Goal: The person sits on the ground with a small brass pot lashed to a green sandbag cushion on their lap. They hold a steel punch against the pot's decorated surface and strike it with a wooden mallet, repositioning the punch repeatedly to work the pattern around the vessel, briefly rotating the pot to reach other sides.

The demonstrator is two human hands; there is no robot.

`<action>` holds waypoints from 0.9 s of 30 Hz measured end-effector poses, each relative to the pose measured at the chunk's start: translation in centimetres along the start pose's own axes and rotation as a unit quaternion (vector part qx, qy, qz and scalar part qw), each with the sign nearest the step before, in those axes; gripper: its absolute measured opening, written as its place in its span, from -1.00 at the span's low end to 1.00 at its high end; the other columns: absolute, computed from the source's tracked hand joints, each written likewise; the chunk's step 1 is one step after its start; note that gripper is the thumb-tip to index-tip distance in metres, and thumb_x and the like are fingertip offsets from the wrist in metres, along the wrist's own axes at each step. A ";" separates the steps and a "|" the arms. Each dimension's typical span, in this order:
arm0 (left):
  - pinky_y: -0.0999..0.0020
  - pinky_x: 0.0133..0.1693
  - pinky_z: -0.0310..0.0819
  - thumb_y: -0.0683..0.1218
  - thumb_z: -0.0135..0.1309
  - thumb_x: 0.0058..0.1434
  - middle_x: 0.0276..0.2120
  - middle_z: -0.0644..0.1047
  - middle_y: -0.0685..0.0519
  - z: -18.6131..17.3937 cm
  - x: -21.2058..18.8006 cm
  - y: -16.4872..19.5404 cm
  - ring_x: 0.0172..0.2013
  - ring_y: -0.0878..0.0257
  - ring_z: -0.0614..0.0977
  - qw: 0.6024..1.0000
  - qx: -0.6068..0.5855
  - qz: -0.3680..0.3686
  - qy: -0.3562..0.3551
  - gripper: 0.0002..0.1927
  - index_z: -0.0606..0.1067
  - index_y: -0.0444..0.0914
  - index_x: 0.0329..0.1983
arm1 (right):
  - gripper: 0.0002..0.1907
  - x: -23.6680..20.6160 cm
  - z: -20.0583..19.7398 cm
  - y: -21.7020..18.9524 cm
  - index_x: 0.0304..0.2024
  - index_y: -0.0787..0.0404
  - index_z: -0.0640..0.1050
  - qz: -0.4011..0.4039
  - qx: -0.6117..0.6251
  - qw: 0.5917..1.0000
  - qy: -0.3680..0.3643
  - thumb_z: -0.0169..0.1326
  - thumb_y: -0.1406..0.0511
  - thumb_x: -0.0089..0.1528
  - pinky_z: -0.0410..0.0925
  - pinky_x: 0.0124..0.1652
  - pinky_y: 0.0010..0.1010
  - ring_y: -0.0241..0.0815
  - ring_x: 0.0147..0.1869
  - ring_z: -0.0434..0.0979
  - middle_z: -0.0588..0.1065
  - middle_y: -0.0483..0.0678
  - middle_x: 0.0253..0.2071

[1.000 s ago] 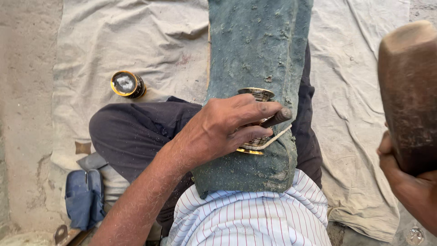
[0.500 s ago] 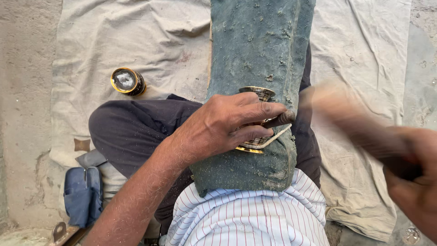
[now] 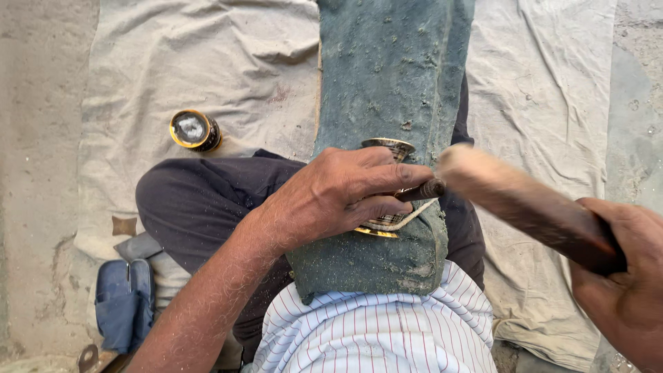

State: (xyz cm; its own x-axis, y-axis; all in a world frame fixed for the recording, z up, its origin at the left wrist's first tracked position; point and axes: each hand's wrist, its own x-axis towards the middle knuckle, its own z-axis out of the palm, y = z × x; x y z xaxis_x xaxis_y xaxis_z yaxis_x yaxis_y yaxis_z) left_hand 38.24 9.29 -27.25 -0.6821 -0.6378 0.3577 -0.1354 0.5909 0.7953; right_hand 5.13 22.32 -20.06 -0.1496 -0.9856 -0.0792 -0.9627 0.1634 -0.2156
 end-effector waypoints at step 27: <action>0.29 -0.23 0.66 -0.01 0.25 0.22 -0.28 0.60 0.08 0.1 2.6 0.3 -0.33 0.23 0.67 0.999 0.017 -0.016 -0.042 -0.48 0.49 -0.08 0.26 | -0.43 0.2 0.9 1.8 0.01 0.23 0.49 0.161 0.055 0.972 -0.162 0.45 0.18 0.06 0.58 -0.32 -0.23 -0.09 -0.46 0.64 0.52 0.00 -0.45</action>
State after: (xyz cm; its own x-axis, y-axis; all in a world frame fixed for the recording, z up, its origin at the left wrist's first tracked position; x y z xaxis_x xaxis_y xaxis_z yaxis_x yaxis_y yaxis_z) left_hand 36.41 7.87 -26.13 -0.7351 -0.6133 0.2888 -0.1816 0.5886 0.7878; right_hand 3.55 22.47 -21.30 -0.3426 -0.8202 -0.4582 -0.8452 0.4820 -0.2307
